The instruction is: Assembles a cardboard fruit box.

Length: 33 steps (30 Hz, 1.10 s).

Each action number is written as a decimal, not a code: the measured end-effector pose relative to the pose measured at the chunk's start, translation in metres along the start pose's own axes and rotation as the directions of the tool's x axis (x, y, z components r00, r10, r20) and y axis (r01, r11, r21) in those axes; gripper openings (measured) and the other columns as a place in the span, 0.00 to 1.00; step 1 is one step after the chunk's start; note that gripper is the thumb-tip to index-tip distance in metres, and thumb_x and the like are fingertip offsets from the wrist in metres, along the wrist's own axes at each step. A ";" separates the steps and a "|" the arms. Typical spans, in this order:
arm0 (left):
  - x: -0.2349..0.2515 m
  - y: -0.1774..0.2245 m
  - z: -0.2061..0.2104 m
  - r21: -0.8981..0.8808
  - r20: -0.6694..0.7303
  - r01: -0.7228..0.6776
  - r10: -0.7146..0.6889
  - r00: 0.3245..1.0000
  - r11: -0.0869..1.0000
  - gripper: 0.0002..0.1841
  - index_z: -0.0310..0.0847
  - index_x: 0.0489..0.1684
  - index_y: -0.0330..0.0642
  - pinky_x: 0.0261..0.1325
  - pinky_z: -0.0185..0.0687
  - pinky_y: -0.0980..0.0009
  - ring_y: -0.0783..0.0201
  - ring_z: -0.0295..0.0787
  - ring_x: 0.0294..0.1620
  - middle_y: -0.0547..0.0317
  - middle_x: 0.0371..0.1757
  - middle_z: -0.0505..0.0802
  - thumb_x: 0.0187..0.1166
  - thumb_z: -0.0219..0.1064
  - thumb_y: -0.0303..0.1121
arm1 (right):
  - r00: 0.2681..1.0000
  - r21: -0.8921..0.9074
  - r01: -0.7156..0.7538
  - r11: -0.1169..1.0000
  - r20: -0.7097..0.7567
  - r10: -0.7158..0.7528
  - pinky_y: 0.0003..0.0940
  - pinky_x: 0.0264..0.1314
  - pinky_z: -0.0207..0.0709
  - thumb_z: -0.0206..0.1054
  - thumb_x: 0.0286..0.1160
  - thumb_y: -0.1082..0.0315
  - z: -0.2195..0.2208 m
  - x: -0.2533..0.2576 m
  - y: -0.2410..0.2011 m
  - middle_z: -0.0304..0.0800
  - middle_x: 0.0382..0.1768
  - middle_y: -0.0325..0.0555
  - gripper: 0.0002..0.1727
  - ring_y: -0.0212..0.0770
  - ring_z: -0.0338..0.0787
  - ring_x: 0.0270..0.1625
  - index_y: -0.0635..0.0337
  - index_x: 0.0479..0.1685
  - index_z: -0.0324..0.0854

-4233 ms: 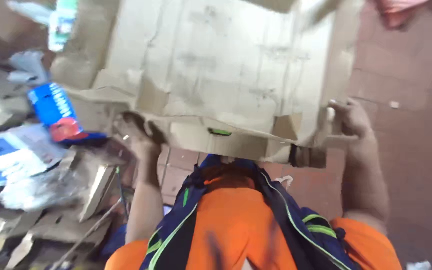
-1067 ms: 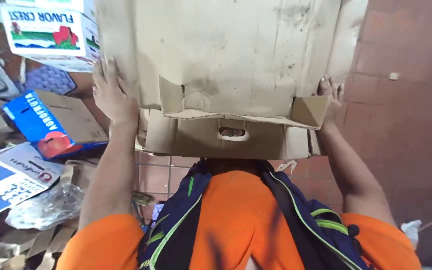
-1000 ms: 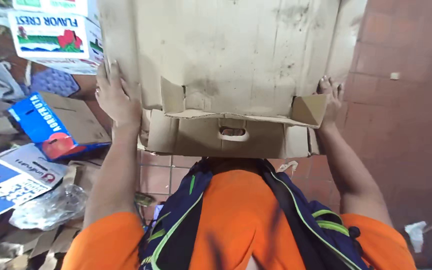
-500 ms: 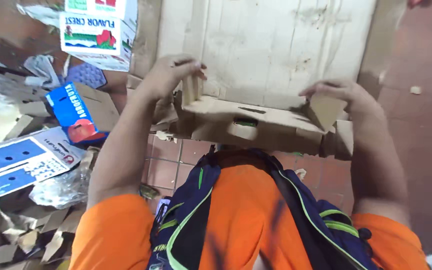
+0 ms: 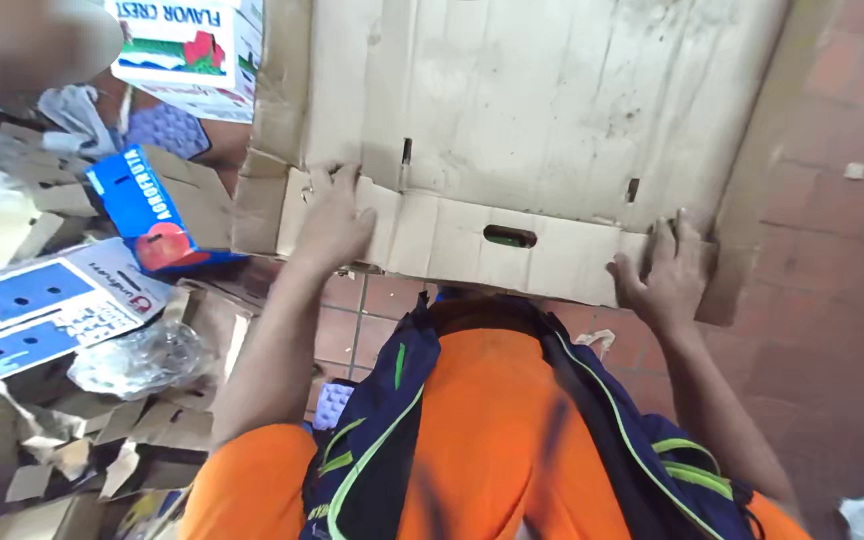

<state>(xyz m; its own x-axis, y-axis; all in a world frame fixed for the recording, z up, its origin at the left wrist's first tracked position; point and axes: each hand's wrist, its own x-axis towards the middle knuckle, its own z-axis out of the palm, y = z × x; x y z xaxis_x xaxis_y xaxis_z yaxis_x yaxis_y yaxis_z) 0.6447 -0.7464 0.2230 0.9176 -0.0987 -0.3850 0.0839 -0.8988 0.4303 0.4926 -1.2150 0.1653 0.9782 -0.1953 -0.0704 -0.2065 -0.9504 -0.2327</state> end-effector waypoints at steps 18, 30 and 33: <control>0.001 0.003 -0.038 -0.371 0.053 0.021 -0.002 0.999 0.928 0.37 0.63 0.85 0.51 0.67 0.81 0.48 0.55 0.85 0.66 0.49 0.75 0.81 0.78 0.73 0.50 | 0.879 0.537 -0.475 0.697 0.327 0.346 0.62 0.55 0.85 0.84 0.61 0.50 -0.058 0.013 -0.003 0.88 0.61 0.58 0.45 0.55 0.92 0.54 0.47 0.82 0.66; 0.034 0.005 -0.135 -0.457 0.220 0.104 -0.001 0.976 0.883 0.24 0.78 0.75 0.59 0.38 0.92 0.67 0.68 0.93 0.39 0.61 0.51 0.94 0.78 0.68 0.36 | 0.888 0.644 -0.366 0.671 0.457 0.046 0.27 0.36 0.89 0.67 0.78 0.73 -0.173 0.071 -0.020 0.93 0.42 0.40 0.16 0.29 0.91 0.33 0.50 0.61 0.86; 0.013 0.011 -0.171 -0.504 0.039 -0.196 0.249 0.968 0.841 0.18 0.87 0.63 0.48 0.52 0.89 0.75 0.73 0.91 0.52 0.64 0.57 0.93 0.75 0.64 0.30 | 0.935 0.706 -0.148 0.692 0.327 -0.134 0.21 0.36 0.88 0.65 0.78 0.67 -0.219 0.076 0.003 0.96 0.42 0.28 0.12 0.21 0.92 0.38 0.45 0.53 0.91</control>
<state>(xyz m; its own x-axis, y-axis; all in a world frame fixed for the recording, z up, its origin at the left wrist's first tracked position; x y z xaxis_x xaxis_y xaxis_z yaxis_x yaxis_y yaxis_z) 0.7242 -0.6847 0.3625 0.8939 -0.3355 -0.2973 0.0865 -0.5216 0.8488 0.5709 -1.2854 0.3714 0.9356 0.0235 -0.3523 -0.3032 -0.4581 -0.8356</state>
